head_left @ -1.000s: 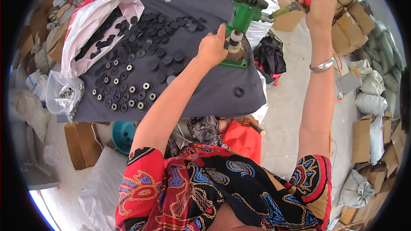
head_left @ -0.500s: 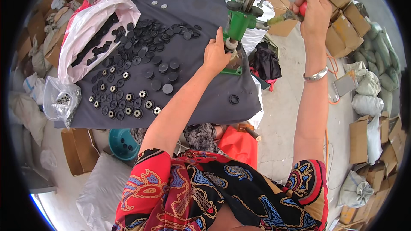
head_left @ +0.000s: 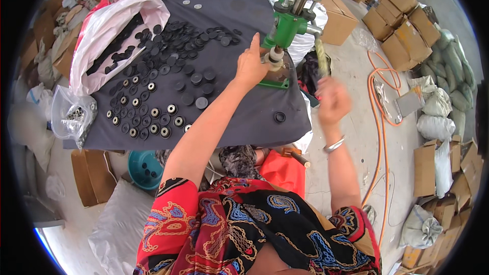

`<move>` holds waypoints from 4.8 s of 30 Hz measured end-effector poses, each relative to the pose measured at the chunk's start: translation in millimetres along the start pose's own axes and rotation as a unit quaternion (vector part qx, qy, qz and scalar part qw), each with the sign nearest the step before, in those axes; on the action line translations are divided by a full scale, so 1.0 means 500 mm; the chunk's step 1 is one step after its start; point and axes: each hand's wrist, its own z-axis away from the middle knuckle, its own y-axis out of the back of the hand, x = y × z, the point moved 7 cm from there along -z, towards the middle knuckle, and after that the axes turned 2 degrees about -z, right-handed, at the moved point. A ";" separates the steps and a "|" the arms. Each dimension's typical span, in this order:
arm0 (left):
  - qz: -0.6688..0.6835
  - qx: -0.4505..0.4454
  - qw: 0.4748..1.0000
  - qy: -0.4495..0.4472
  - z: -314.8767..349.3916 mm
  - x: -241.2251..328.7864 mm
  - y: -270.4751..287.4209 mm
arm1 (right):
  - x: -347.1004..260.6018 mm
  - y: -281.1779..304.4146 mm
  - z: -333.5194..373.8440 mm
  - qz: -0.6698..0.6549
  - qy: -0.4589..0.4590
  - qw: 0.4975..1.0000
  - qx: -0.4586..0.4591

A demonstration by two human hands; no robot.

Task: The person assembles black buttons by placing them under a green manual press, operating the lever to attach metal inserts, and then sorting the finished buttons on the table. The person repeatedly picks up buttons, positions them under the press, and moves completed units aside.

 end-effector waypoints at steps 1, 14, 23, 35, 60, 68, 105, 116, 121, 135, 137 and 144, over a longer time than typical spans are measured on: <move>-0.010 0.011 1.000 -0.007 0.004 -0.008 0.023 | -0.005 -0.004 0.003 -0.003 0.002 1.000 0.008; -0.234 -0.101 0.966 -0.051 0.223 -0.011 0.279 | 0.031 0.011 -0.202 -0.090 -0.212 0.973 0.015; -0.380 -0.156 0.899 -0.154 0.303 0.007 0.169 | 0.069 0.028 -0.260 -0.139 -0.197 0.969 0.053; -0.172 -0.058 0.978 -0.103 0.252 -0.017 0.102 | 0.099 0.013 -0.314 -0.170 -0.225 0.959 0.024; -0.055 0.000 0.998 0.029 -0.010 0.002 -0.057 | 0.095 0.006 -0.341 -0.178 -0.207 0.961 0.044; -0.017 0.014 0.999 0.046 -0.010 -0.007 -0.078 | 0.086 0.015 -0.326 -0.145 -0.209 0.966 0.053; 0.130 -0.037 0.989 -0.060 0.302 0.162 0.327 | 0.122 0.003 -0.353 -0.068 -0.288 0.955 0.026; 0.149 0.226 0.942 0.200 0.588 -0.079 0.546 | 0.158 -0.014 -0.408 -0.129 -0.316 0.940 0.020; 0.439 0.205 0.868 0.111 0.458 0.022 0.575 | 0.167 -0.001 -0.411 -0.092 -0.315 0.944 0.012; 0.625 -0.411 0.648 -0.141 0.373 0.532 0.353 | 0.171 0.003 -0.416 -0.094 -0.262 0.960 0.003; 0.640 -0.427 0.624 -0.134 0.382 0.560 0.339 | 0.190 0.020 -0.406 -0.094 -0.282 0.954 0.033; 0.676 -0.460 0.552 -0.162 0.388 0.586 0.328 | 0.167 0.030 -0.400 -0.030 -0.302 0.953 0.005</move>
